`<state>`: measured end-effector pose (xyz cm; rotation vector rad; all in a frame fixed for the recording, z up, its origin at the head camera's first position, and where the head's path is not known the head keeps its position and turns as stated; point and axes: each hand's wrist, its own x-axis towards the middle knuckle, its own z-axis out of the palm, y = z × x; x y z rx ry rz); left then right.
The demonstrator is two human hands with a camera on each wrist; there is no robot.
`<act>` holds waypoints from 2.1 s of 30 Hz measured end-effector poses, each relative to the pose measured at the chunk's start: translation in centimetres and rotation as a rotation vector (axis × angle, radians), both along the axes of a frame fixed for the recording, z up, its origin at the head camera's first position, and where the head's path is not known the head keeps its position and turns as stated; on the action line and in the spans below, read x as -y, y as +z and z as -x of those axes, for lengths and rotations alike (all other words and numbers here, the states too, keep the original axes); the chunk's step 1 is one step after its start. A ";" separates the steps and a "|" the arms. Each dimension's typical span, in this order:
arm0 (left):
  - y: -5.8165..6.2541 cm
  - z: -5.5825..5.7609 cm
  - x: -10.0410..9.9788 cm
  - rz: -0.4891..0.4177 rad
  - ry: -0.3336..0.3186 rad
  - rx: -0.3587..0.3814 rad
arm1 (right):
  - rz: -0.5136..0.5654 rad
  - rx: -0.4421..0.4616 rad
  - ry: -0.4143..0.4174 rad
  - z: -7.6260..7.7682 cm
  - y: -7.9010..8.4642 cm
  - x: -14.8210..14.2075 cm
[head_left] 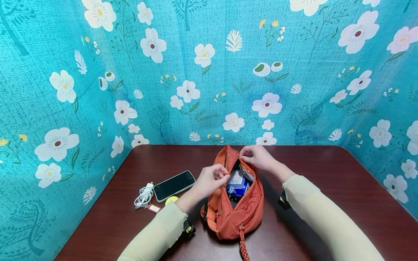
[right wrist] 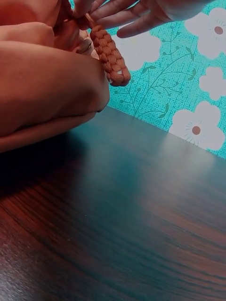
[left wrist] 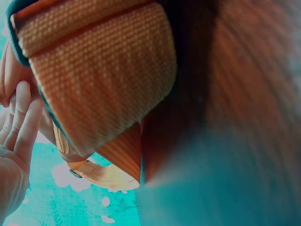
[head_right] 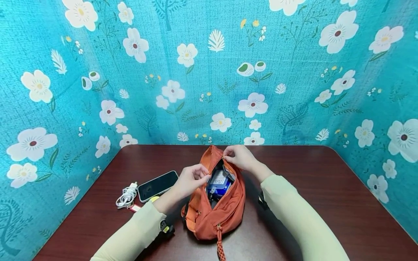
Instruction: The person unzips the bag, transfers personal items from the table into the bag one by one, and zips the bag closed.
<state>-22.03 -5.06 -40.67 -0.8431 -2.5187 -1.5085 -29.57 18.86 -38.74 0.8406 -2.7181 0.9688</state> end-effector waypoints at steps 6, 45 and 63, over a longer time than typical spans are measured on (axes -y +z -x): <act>-0.1 0.3 0.7 -0.004 -0.046 -0.003 | 0.003 0.006 -0.014 -0.3 0.3 0.1; 1.3 9.1 -1.4 0.220 -0.095 -0.053 | 0.102 -0.098 0.087 -2.0 1.1 0.9; 1.3 9.2 -2.2 0.281 -0.097 -0.085 | 0.093 -0.003 0.019 -3.0 0.8 0.8</act>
